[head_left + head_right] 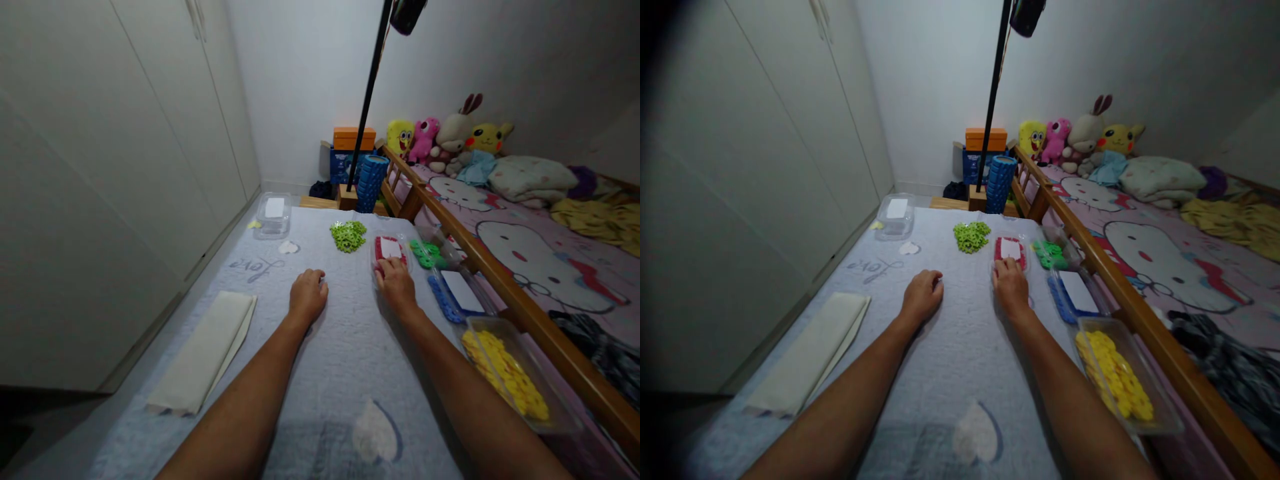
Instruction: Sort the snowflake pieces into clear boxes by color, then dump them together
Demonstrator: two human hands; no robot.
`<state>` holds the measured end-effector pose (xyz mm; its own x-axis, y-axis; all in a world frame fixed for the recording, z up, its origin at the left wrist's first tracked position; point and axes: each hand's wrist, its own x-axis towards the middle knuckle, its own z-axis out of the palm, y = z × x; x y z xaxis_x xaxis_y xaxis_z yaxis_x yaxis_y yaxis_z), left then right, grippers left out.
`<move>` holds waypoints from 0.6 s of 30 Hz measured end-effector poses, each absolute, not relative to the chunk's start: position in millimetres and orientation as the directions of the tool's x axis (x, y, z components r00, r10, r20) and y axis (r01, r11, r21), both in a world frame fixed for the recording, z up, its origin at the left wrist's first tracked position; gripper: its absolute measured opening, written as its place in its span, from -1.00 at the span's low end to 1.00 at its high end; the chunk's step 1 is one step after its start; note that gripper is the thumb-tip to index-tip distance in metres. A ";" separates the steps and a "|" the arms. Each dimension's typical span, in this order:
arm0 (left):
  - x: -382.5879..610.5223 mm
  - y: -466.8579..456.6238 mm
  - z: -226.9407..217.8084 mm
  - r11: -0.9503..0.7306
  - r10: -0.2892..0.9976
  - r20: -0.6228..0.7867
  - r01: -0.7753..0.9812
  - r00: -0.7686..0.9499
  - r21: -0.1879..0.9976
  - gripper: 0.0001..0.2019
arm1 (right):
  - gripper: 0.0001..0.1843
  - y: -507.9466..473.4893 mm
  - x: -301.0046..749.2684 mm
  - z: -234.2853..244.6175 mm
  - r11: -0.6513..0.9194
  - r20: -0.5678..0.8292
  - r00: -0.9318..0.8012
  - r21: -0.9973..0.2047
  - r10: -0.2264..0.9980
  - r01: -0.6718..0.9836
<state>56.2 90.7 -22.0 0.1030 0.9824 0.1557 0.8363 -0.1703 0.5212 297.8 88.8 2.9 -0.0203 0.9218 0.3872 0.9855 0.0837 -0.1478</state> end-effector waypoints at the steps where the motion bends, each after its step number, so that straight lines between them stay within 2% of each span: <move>1: 55.7 90.6 -23.6 -0.180 0.980 0.163 0.837 0.110 0.516 -0.72 | -0.73 92.6 299.9 1.5 0.078 0.392 -0.014 -0.147 0.920 0.986; 8: 52.2 93.7 -25.7 -0.206 0.975 0.177 0.829 0.131 0.520 -0.75 | -0.73 136.7 311.0 2.6 0.017 0.407 0.054 -0.167 0.912 0.986; 13: 49.9 96.8 -28.1 -0.217 0.973 0.189 0.812 0.133 0.542 -0.75 | -0.72 171.6 318.8 5.9 -0.071 0.381 0.109 -0.113 0.918 0.991; 18: 49.3 98.0 -28.5 -0.220 0.973 0.179 0.821 0.146 0.527 -0.75 | -0.69 198.7 327.4 11.8 -0.121 0.389 0.155 -0.111 0.908 0.986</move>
